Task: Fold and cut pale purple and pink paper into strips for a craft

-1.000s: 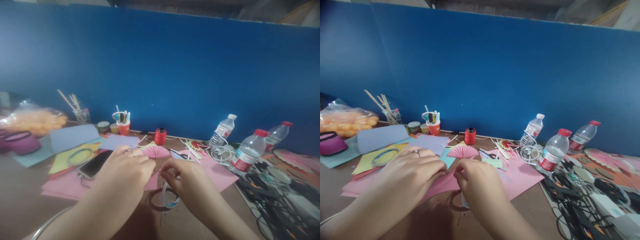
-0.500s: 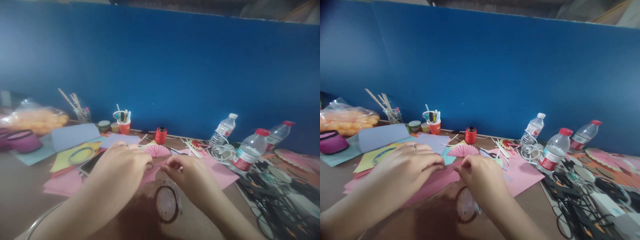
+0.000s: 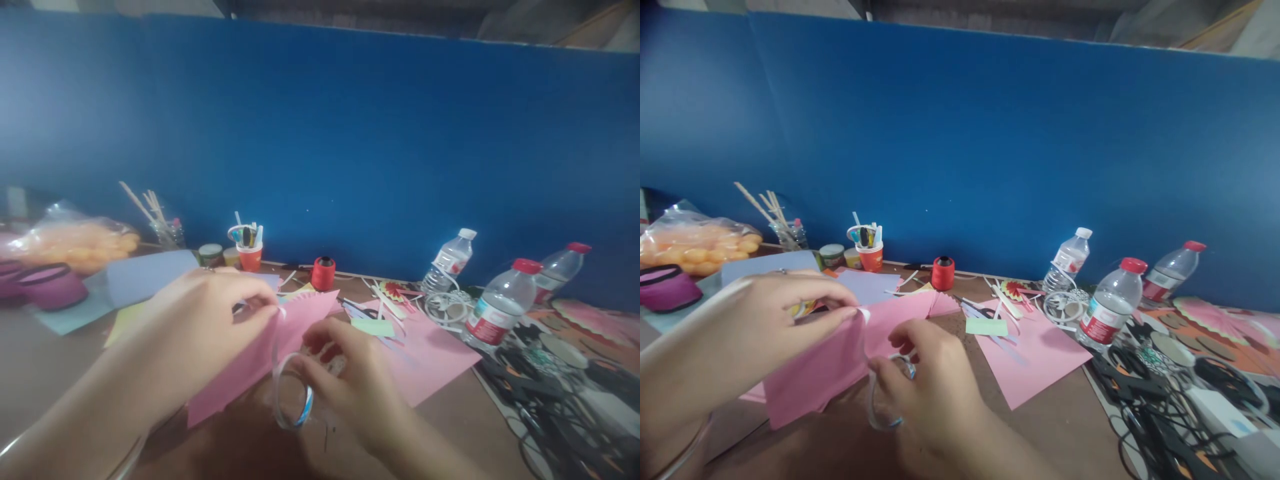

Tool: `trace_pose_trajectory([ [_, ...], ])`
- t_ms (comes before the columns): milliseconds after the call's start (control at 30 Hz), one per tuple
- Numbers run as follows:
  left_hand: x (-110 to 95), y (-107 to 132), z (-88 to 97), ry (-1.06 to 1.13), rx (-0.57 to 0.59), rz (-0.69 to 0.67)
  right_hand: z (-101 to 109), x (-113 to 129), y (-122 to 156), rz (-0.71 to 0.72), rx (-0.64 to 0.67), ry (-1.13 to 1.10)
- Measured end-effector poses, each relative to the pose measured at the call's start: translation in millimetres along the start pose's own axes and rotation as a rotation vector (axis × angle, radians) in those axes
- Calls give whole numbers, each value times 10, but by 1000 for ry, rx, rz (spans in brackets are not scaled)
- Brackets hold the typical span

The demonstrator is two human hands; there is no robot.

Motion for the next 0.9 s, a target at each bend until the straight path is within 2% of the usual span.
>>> trace_pose_trajectory([
  [67,-24,2,-5,-88,1,-16,-108,-35,20,-37,-25,-51],
  [233,-37,24,-39,-131,18,-40,-143,58,-13,44,-123,-59],
  [467,-28,44,2,-127,-10,-35,-405,-110,-26,-107,15,-132],
  [567,-17,49,0,-140,7,-3,-483,-127,-13,-82,42,-215],
  [733,-13,24,82,-86,-24,-14,-409,-181,-36,-42,5,-462],
  [900,129,-19,22,-22,74,18,-182,-215,-111,10,0,-646],
])
Point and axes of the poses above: each hand's wrist, its own y-axis away from the middle knuckle, its own z-axis out of the back of the hand, x = y × z, the point moved 10 cm from there along -y, towards the middle knuckle, and after that the axes turned 5 degrees about -y, right-handed, at the moved point
